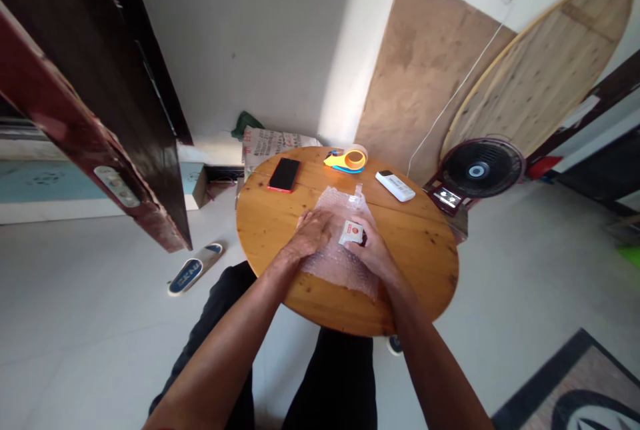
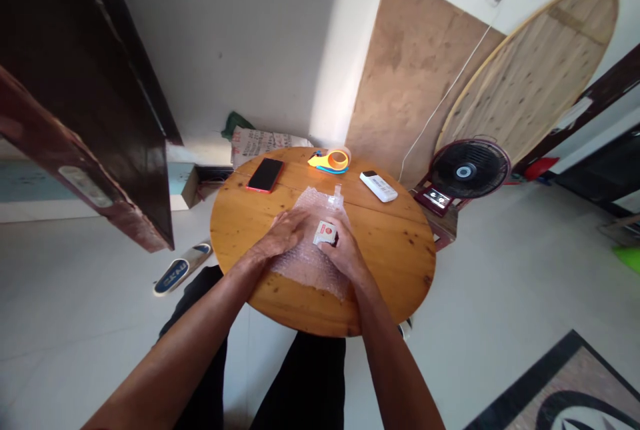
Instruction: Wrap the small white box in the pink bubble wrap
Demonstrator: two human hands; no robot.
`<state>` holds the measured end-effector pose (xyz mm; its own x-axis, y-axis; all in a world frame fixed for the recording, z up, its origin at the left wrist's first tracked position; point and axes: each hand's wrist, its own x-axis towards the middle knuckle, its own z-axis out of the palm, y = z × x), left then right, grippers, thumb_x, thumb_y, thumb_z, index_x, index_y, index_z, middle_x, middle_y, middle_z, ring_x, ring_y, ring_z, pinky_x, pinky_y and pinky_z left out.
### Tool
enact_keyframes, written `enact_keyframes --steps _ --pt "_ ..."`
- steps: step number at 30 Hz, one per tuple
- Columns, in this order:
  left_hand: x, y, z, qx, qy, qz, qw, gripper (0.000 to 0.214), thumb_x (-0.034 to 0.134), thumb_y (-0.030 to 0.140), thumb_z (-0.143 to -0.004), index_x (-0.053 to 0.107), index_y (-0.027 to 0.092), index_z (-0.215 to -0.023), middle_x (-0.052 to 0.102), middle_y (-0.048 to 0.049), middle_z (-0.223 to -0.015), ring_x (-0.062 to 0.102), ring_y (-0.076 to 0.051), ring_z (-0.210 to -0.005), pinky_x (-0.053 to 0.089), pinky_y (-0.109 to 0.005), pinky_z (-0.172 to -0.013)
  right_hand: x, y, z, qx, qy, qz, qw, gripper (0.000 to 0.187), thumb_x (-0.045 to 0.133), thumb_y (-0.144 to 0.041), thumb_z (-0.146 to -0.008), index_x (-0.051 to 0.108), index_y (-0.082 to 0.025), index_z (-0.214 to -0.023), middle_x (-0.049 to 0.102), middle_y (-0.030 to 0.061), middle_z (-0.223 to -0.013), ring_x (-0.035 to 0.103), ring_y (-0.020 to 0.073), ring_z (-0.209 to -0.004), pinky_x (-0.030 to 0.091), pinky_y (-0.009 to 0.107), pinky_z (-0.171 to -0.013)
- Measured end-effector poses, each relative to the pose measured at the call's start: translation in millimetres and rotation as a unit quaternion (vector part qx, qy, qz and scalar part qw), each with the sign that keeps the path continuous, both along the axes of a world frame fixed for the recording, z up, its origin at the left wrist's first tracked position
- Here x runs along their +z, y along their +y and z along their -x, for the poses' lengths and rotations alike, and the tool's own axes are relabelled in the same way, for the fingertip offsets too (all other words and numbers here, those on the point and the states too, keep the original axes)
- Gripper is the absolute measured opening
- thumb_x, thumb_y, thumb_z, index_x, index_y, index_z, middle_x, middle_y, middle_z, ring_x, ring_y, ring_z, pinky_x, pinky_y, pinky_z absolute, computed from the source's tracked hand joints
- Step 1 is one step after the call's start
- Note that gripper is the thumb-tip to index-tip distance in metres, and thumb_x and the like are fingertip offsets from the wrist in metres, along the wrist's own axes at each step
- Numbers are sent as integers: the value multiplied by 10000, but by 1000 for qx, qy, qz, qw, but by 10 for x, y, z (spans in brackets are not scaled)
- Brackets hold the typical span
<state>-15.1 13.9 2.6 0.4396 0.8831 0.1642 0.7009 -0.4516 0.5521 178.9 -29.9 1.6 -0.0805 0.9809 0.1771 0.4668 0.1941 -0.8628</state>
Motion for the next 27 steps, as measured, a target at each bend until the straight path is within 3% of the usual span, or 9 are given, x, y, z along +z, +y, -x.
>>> enact_keyframes --steps 3,9,15,27 --pt "-49 31 -4 8 -28 -11 1000 491 463 148 -787 552 163 -1269 533 -82 -1367 436 -219 -1300 265 -409 -1134 29 -24 1 4 24 14 1000 611 634 -201 -679 473 -240 -1267 602 40 -1177 610 195 -951 486 339 -856" --pt "-81 36 -17 17 -34 -30 999 444 505 154 -761 606 201 -1191 557 -83 -1336 469 -234 -1268 290 -438 -1119 15 -18 23 18 50 16 998 512 627 -204 -701 526 -235 -1202 656 26 -1062 629 192 -912 500 344 -848" --pt "-93 40 -17 11 -27 -43 999 419 500 162 -774 610 209 -1176 561 -78 -1330 471 -233 -1263 297 -444 -1109 -89 10 12 44 26 -9 999 533 632 -217 -715 524 -252 -1235 644 28 -1146 620 207 -993 496 353 -887" --pt "-63 15 -16 10 -13 -44 999 389 481 174 -801 620 213 -1163 556 -71 -1336 465 -221 -1265 296 -437 -1107 -34 -13 73 25 16 -12 999 533 645 -249 -704 555 -250 -1229 660 32 -1112 605 239 -1026 491 391 -900"
